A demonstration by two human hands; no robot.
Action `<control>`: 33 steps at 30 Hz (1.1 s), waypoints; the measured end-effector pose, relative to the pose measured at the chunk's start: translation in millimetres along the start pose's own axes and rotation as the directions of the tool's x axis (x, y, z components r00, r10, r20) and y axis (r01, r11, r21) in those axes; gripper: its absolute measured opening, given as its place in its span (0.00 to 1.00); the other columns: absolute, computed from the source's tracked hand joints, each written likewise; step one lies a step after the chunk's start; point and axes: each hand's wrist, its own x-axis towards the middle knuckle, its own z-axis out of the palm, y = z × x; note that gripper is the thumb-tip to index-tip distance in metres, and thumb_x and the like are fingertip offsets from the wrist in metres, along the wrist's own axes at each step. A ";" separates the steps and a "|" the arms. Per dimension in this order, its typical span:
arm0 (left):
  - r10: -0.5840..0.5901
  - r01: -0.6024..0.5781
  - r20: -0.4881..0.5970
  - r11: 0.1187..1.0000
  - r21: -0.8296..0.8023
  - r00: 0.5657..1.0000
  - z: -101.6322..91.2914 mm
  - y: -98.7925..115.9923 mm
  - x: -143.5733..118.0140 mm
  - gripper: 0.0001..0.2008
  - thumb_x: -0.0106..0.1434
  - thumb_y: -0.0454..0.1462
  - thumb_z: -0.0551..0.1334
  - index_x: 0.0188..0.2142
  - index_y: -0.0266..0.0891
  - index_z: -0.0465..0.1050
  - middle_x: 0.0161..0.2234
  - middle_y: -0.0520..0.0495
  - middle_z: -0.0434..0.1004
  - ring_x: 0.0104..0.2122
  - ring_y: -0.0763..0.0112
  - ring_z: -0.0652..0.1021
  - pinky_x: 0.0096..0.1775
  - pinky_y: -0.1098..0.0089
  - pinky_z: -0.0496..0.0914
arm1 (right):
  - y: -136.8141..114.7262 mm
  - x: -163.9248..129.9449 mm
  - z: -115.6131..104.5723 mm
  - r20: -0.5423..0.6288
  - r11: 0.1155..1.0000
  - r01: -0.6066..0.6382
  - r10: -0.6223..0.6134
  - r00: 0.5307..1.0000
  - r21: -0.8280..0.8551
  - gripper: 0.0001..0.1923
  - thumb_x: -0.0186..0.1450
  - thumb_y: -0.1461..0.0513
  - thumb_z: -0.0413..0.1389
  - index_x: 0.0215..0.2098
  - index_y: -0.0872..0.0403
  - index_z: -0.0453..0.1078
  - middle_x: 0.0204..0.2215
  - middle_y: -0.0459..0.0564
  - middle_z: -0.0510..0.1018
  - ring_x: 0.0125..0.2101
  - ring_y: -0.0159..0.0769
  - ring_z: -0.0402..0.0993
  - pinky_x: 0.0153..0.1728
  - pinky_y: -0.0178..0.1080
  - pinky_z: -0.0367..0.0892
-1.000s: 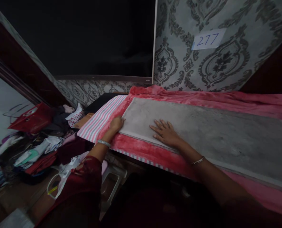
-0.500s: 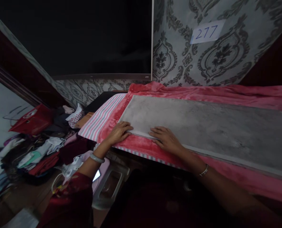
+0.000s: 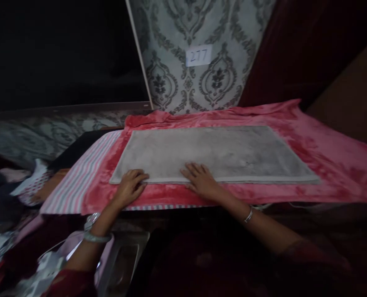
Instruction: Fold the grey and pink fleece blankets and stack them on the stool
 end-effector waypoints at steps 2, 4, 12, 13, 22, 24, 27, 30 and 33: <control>-0.054 0.052 -0.056 0.998 -0.037 0.997 2.4 -4.2 -0.6 0.12 0.65 0.42 0.56 0.42 0.46 0.78 0.43 0.44 0.78 0.46 0.59 0.76 0.49 0.56 0.72 | -3.6 -17.4 2.4 0.018 0.999 0.033 -0.033 0.999 0.000 0.30 0.73 0.50 0.49 0.71 0.46 0.56 0.71 0.52 0.54 0.70 0.52 0.47 0.67 0.60 0.48; -0.091 0.088 -0.087 0.995 -0.048 0.992 1.6 -5.6 6.9 0.11 0.66 0.42 0.55 0.37 0.46 0.77 0.39 0.46 0.79 0.41 0.61 0.77 0.47 0.58 0.74 | -0.2 -27.0 -0.3 0.015 0.994 0.086 -0.087 0.996 0.064 0.29 0.74 0.48 0.47 0.71 0.46 0.57 0.70 0.50 0.58 0.70 0.46 0.48 0.68 0.56 0.48; 0.165 -0.162 0.037 0.985 -0.057 0.986 39.1 61.6 84.5 0.19 0.68 0.45 0.54 0.51 0.42 0.75 0.55 0.39 0.75 0.55 0.55 0.73 0.56 0.54 0.68 | 110.0 -44.7 -46.5 -0.220 0.956 -0.284 0.292 0.931 0.070 0.23 0.74 0.57 0.43 0.58 0.58 0.72 0.53 0.62 0.75 0.54 0.49 0.69 0.57 0.49 0.64; 0.175 -0.172 0.060 0.984 -0.053 0.983 46.2 67.4 87.7 0.18 0.67 0.45 0.55 0.50 0.42 0.76 0.55 0.40 0.75 0.54 0.55 0.73 0.55 0.54 0.68 | 121.1 -55.1 -46.9 -0.233 0.945 -0.322 0.328 0.916 0.062 0.22 0.74 0.58 0.44 0.55 0.58 0.74 0.48 0.62 0.77 0.50 0.48 0.71 0.54 0.49 0.66; 0.201 -0.197 0.021 0.974 -0.111 0.979 57.3 97.6 99.4 0.11 0.69 0.40 0.53 0.36 0.43 0.74 0.38 0.44 0.77 0.42 0.59 0.75 0.48 0.56 0.70 | 151.3 -153.7 -34.7 -0.419 0.969 -0.205 0.243 0.875 0.135 0.20 0.73 0.59 0.44 0.54 0.49 0.75 0.57 0.56 0.72 0.59 0.48 0.65 0.59 0.56 0.62; 0.260 -0.249 0.061 0.957 -0.151 0.964 66.8 130.8 116.5 0.11 0.68 0.38 0.54 0.39 0.43 0.75 0.42 0.43 0.78 0.44 0.59 0.75 0.49 0.57 0.70 | 161.0 -157.6 -37.9 -0.418 0.955 -0.258 0.296 0.859 0.145 0.20 0.72 0.58 0.46 0.56 0.49 0.74 0.55 0.57 0.74 0.56 0.50 0.67 0.57 0.57 0.64; 0.398 -0.367 0.105 0.902 -0.229 0.911 93.0 188.4 145.1 0.11 0.68 0.35 0.55 0.43 0.42 0.75 0.46 0.42 0.78 0.47 0.61 0.75 0.51 0.58 0.70 | 175.5 -158.0 -40.4 -0.374 0.951 -0.262 0.307 0.875 0.165 0.20 0.72 0.55 0.48 0.54 0.50 0.76 0.50 0.58 0.77 0.51 0.49 0.72 0.54 0.56 0.68; 0.468 -0.440 0.145 0.878 -0.189 0.872 118.0 233.1 166.5 0.09 0.67 0.33 0.58 0.44 0.40 0.75 0.47 0.41 0.77 0.48 0.58 0.74 0.51 0.56 0.70 | 184.3 -160.0 -40.7 -0.352 0.958 -0.236 0.280 0.893 0.164 0.19 0.72 0.55 0.48 0.52 0.51 0.76 0.50 0.57 0.78 0.50 0.47 0.73 0.53 0.53 0.69; 0.476 -0.467 0.173 0.879 -0.090 0.862 128.6 253.7 175.1 0.07 0.67 0.35 0.60 0.43 0.39 0.74 0.44 0.39 0.76 0.47 0.55 0.73 0.48 0.55 0.71 | 186.8 -164.8 -41.2 -0.343 0.962 -0.228 0.267 0.900 0.151 0.19 0.72 0.58 0.48 0.54 0.53 0.76 0.50 0.58 0.78 0.51 0.46 0.73 0.53 0.52 0.68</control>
